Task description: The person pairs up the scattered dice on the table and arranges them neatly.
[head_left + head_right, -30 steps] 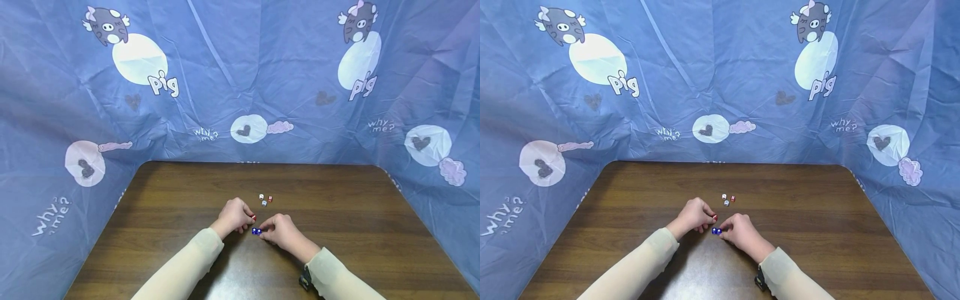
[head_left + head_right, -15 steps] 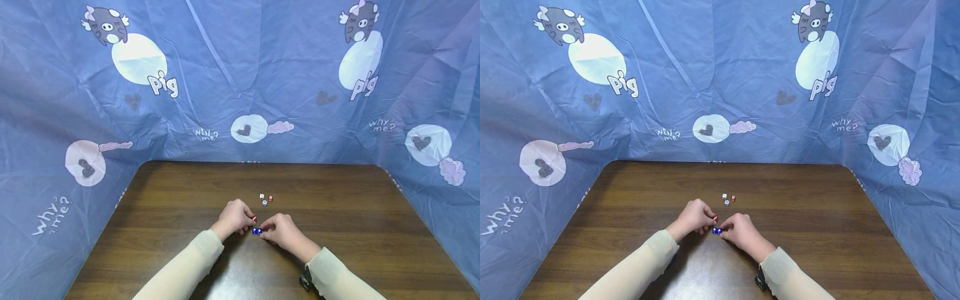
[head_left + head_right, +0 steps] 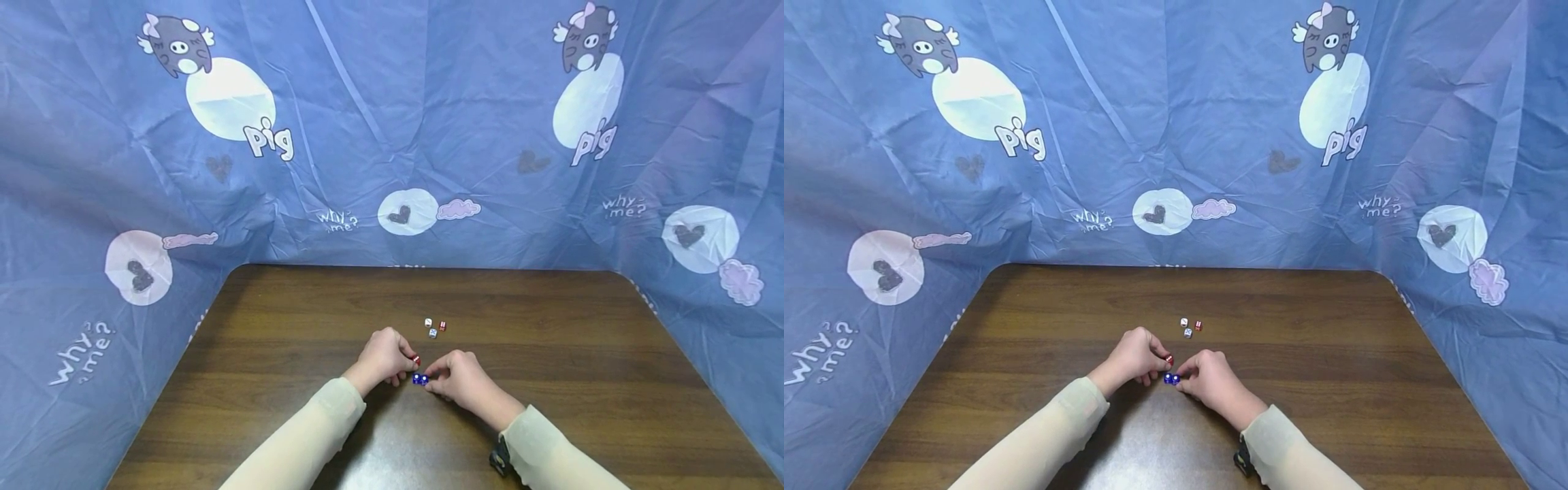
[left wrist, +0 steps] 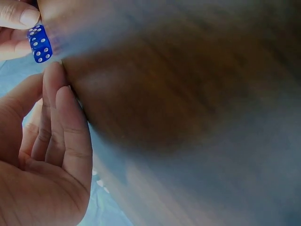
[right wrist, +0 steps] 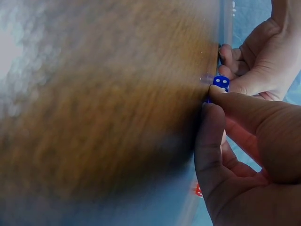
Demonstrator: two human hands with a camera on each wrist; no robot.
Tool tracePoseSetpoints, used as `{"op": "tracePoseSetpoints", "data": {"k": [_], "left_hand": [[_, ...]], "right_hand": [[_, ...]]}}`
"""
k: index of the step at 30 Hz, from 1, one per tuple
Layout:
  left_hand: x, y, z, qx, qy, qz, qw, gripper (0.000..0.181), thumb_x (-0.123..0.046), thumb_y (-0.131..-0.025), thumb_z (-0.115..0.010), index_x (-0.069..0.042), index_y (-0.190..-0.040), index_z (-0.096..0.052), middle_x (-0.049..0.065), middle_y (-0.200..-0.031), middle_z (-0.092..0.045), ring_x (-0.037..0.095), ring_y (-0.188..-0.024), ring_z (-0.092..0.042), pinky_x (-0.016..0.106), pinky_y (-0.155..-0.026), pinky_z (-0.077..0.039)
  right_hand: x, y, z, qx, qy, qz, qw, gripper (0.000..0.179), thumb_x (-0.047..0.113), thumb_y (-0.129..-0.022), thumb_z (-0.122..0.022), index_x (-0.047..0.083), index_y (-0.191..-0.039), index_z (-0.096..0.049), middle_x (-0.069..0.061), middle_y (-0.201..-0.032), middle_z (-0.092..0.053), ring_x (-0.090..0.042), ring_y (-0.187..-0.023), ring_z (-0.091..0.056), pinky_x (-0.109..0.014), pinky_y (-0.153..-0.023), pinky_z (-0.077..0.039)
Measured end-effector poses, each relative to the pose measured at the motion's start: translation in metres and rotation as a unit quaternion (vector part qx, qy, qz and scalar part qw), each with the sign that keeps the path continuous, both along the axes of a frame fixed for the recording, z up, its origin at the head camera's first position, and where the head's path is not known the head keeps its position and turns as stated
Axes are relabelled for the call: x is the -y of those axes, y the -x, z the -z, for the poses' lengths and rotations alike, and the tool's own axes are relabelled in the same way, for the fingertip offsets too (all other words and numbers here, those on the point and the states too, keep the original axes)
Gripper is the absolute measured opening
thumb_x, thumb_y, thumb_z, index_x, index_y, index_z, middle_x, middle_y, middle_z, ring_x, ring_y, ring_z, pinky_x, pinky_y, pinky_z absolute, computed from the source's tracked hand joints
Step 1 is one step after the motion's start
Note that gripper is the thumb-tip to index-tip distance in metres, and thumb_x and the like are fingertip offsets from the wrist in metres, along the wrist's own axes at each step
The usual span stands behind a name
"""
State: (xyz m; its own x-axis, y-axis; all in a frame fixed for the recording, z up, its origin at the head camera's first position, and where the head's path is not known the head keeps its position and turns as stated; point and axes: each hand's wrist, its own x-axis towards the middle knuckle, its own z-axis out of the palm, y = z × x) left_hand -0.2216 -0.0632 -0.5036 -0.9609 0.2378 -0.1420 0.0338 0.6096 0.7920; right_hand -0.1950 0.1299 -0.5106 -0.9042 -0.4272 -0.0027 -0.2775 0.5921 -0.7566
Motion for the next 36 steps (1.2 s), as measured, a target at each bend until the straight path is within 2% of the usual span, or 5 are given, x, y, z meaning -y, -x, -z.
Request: {"op": "tracePoseSetpoints", "data": {"k": [7, 28, 36], "left_hand": [[0.0, -0.003, 0.0, 0.016, -0.03, -0.007, 0.9994, 0.009, 0.0, -0.082, -0.084, -0.007, -0.08, -0.078, 0.011, -0.053, -0.064, 0.022, -0.042, -0.064, 0.033, -0.037, -0.054], [-0.002, -0.004, -0.002, 0.025, -0.032, -0.017, 0.999, 0.008, 0.0, -0.082, -0.084, -0.005, -0.082, -0.079, 0.012, -0.054, -0.065, 0.023, -0.043, -0.065, 0.033, -0.038, -0.054], [-0.003, -0.004, -0.003, 0.033, -0.029, -0.022, 0.9988, 0.009, 0.0, -0.081, -0.085, -0.006, -0.082, -0.079, 0.01, -0.053, -0.064, 0.022, -0.042, -0.064, 0.034, -0.039, -0.055]], "right_hand": [[0.0, 0.0, 0.001, 0.004, 0.004, -0.002, 1.0, 0.012, 0.002, -0.081, -0.085, 0.006, -0.09, -0.079, 0.006, -0.055, -0.061, -0.006, -0.045, -0.054, -0.024, -0.04, -0.046], [-0.004, -0.001, -0.003, 0.006, 0.004, -0.009, 0.9999, 0.018, 0.004, -0.078, -0.087, 0.006, -0.094, -0.078, 0.007, -0.054, -0.059, -0.007, -0.045, -0.054, -0.025, -0.04, -0.046], [-0.016, 0.004, -0.007, 0.008, -0.007, 0.017, 0.9998, 0.023, -0.001, -0.077, -0.085, 0.0, -0.098, -0.075, 0.006, -0.056, -0.06, -0.009, -0.046, -0.056, -0.027, -0.043, -0.049]]}}
